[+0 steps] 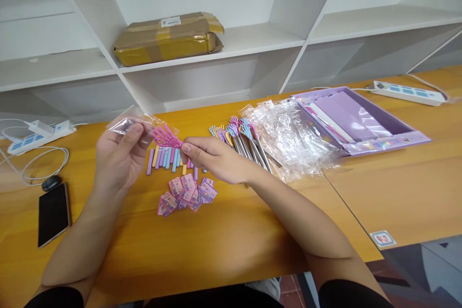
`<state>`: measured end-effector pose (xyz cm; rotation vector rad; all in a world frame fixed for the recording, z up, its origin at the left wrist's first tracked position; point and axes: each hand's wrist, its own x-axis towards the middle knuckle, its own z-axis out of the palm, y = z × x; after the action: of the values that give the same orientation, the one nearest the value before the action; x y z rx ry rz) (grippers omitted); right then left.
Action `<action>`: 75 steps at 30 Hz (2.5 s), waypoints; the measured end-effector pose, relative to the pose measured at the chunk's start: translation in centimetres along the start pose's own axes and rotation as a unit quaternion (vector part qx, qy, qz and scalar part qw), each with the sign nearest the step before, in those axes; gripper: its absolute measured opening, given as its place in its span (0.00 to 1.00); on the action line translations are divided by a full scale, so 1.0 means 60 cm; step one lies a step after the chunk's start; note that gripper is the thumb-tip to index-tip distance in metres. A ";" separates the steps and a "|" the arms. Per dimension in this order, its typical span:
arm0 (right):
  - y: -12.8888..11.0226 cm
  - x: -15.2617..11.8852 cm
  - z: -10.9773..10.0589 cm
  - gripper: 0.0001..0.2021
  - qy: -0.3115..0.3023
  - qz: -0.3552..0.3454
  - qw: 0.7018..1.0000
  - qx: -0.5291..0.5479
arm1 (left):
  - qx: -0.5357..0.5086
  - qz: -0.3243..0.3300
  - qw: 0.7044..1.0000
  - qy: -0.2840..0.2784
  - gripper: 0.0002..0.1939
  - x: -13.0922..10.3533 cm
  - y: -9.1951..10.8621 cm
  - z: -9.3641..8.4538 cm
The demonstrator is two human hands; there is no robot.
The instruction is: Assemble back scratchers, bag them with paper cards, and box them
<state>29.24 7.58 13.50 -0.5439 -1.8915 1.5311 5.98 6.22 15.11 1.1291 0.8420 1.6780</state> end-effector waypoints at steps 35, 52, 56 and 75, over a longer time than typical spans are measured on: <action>0.009 0.013 -0.035 0.24 -0.013 -0.019 0.991 -0.133 | 0.037 -0.116 0.991 -0.051 0.14 -0.024 0.006 0.010; -0.011 0.005 0.008 0.34 0.098 0.078 0.986 -0.108 | 0.071 -0.108 0.990 -0.060 0.15 -0.034 -0.020 0.021; -0.016 0.003 -0.020 0.21 0.100 0.105 0.978 -0.151 | 0.069 -0.013 0.997 -0.013 0.11 -0.009 0.007 0.000; -0.036 -0.001 -0.004 0.21 0.121 0.084 0.967 -0.208 | 0.032 -0.068 0.997 0.026 0.18 -0.017 -0.023 0.015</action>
<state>29.60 7.18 15.60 -1.0514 -2.0158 1.0997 7.40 5.80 13.85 1.0505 0.9893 1.5840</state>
